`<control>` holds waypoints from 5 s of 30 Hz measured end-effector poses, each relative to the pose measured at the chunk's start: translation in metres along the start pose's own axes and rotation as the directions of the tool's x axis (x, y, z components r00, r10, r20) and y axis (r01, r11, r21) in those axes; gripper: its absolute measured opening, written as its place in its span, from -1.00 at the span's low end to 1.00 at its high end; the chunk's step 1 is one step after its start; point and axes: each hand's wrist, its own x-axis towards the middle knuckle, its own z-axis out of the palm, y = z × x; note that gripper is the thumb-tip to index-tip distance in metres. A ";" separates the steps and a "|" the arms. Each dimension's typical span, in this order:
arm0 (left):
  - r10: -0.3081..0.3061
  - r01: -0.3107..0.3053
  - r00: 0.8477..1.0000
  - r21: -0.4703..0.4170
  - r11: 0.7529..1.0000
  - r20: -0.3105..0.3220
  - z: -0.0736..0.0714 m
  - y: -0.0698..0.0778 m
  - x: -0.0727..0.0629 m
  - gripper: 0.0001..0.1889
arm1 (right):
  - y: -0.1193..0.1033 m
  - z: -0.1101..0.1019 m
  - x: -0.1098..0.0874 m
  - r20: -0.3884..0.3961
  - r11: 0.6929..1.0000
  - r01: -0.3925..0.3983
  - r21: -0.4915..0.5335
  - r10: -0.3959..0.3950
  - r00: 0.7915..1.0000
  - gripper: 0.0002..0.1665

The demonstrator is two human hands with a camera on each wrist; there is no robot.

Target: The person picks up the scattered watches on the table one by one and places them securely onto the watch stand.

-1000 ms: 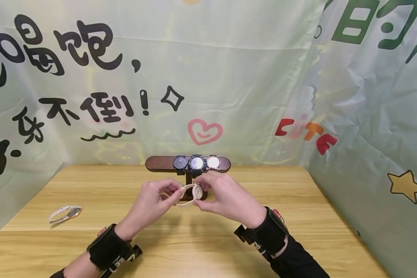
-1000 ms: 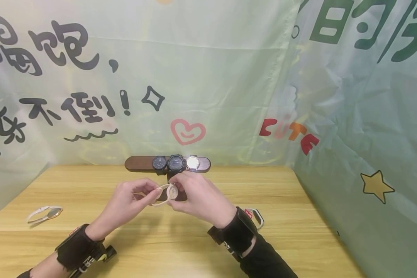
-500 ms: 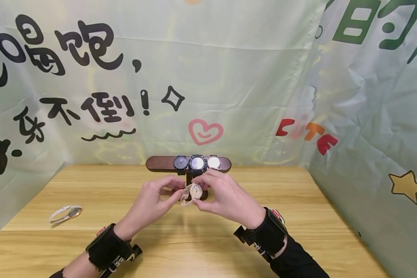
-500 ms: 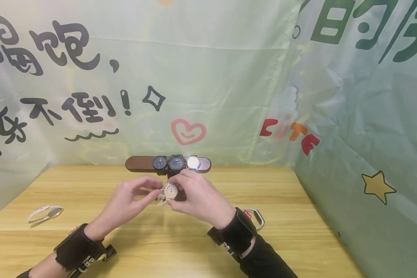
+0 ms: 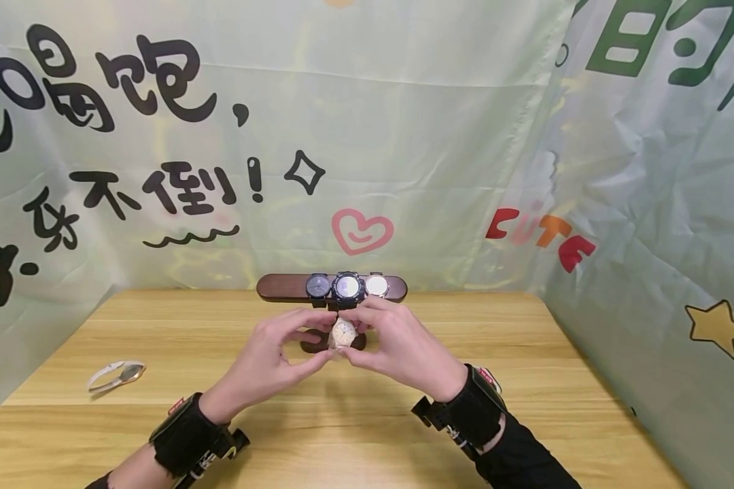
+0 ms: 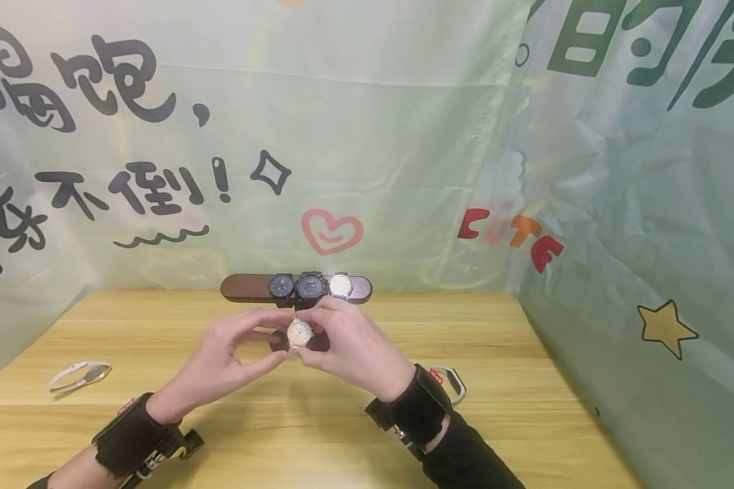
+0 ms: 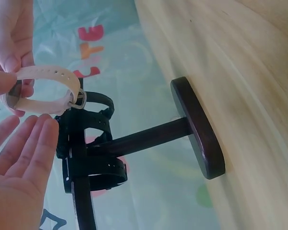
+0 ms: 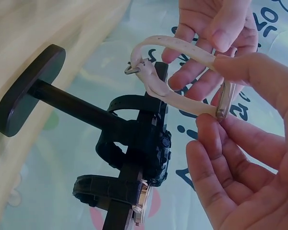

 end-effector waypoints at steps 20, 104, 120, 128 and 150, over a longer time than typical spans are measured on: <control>0.014 -0.016 0.999 -0.042 0.999 -0.042 -0.003 0.001 0.002 -0.53 | 0.002 0.004 0.003 -0.041 0.990 -0.008 0.140 0.014 0.999 -0.41; 0.169 -0.168 0.979 0.021 0.986 -0.110 -0.011 0.002 0.003 -0.44 | 0.004 0.023 0.007 0.114 0.598 -0.254 0.760 0.262 0.958 -0.70; 0.129 -0.117 0.990 0.167 0.979 -0.061 -0.033 -0.004 0.002 -0.51 | 0.015 -0.003 0.004 -0.009 0.819 -0.199 0.538 0.241 0.970 -0.77; 0.087 -0.058 0.993 0.310 0.949 -0.080 -0.058 -0.009 -0.006 -0.49 | 0.031 -0.022 0.002 -0.105 0.903 -0.201 0.379 0.258 0.961 -0.67; 0.055 0.008 0.991 0.465 0.885 -0.121 -0.112 -0.024 -0.018 -0.42 | 0.077 -0.025 -0.003 -0.091 0.926 -0.375 0.044 0.377 0.922 -0.36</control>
